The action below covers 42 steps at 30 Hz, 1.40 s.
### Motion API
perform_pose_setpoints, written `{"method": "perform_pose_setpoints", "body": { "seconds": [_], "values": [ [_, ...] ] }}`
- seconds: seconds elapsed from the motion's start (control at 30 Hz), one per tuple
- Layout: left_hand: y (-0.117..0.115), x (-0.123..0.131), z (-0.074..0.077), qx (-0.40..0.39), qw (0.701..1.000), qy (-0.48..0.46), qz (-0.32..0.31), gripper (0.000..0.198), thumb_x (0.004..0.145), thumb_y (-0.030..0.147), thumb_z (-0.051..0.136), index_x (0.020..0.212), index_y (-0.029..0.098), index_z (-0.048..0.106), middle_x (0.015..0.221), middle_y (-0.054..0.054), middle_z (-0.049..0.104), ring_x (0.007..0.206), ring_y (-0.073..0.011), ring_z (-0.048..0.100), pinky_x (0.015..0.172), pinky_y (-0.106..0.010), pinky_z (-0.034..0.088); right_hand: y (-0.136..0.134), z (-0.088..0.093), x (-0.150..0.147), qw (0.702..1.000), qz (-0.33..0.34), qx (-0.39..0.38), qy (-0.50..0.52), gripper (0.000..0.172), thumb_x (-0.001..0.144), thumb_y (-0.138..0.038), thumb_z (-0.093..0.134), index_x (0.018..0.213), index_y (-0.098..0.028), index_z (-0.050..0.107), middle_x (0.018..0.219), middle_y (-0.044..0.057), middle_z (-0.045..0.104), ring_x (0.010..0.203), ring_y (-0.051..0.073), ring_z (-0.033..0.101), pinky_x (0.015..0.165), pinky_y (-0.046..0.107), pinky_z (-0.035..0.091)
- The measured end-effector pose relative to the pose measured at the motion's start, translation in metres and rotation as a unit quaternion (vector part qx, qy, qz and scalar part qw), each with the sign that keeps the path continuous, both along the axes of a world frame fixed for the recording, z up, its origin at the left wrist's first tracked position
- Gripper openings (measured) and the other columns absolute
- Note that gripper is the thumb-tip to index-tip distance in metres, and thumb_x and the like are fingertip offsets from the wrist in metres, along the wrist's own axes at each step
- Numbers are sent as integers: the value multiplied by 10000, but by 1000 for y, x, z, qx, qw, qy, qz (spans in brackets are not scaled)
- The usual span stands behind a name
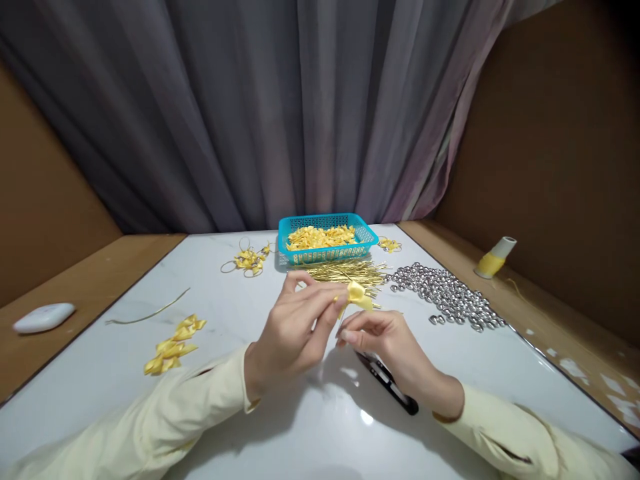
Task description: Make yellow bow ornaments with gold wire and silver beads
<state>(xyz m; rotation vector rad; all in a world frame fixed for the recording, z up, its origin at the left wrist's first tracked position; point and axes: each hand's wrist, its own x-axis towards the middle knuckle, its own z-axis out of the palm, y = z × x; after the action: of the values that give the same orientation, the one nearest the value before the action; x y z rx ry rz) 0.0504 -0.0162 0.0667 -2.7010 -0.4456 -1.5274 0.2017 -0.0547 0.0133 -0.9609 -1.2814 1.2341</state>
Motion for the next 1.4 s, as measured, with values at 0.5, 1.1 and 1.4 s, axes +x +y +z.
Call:
{"method": "perform_pose_setpoints", "body": {
  "seconds": [0.5,1.1,1.4],
  "values": [
    [8,0,-2,-45,998,23,-28,191,834,48,444,911,164,574,898,-79,695,851,-175,641,756,-354,405,3,19,9,977,121,-13,176,107,830,-232,545,878,-185,627,898,48,626,846,155,573,819,341,406],
    [14,-4,-7,0,998,51,-24,204,816,24,445,923,167,544,916,-81,691,895,-181,635,793,-370,389,0,22,8,967,180,-54,174,192,794,-153,579,972,-185,643,929,34,621,603,93,603,680,277,457],
    [12,-5,-8,13,997,72,-23,227,815,21,423,948,156,547,957,-97,682,910,-179,627,805,-379,383,-3,24,0,958,202,-78,187,155,779,-165,608,927,-147,651,664,-12,590,539,84,584,596,234,470]
  ]
}}
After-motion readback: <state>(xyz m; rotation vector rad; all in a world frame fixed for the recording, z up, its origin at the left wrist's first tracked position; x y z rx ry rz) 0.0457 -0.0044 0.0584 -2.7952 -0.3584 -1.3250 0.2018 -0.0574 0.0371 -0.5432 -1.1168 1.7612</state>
